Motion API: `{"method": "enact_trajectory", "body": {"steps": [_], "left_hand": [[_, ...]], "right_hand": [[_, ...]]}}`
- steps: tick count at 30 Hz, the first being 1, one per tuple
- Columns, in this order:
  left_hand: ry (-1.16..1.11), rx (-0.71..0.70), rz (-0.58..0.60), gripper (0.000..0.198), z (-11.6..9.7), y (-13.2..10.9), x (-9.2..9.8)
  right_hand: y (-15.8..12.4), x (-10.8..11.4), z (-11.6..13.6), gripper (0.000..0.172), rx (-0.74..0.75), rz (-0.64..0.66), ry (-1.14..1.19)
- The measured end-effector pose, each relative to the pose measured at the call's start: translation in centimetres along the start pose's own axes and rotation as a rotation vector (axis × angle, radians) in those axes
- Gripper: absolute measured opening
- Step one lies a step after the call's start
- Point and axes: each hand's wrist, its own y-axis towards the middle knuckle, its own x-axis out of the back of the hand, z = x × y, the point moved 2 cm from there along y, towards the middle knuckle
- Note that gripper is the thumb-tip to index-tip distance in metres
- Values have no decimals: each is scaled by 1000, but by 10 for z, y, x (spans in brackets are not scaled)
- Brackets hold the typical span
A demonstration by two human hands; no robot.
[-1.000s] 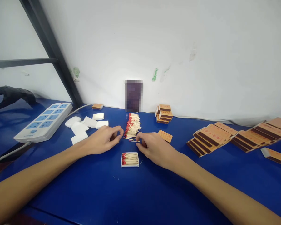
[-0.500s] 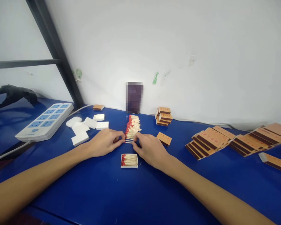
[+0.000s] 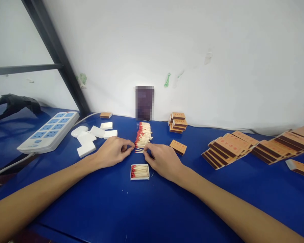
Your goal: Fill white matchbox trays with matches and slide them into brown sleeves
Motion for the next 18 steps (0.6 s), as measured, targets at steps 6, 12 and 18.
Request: {"method": "enact_trajectory", "body": {"steps": [6, 12, 18], "left_hand": [[-24, -28, -3, 19, -2, -1, -1], [11, -101, 9, 29, -1, -2, -2], [73, -136, 65, 34, -4, -2, -1]], "right_hand": [[-2, 1, 1, 15, 22, 0, 24], [-3, 2, 1, 11, 85, -28, 80], [-3, 3, 0, 10, 79, -16, 99]]}}
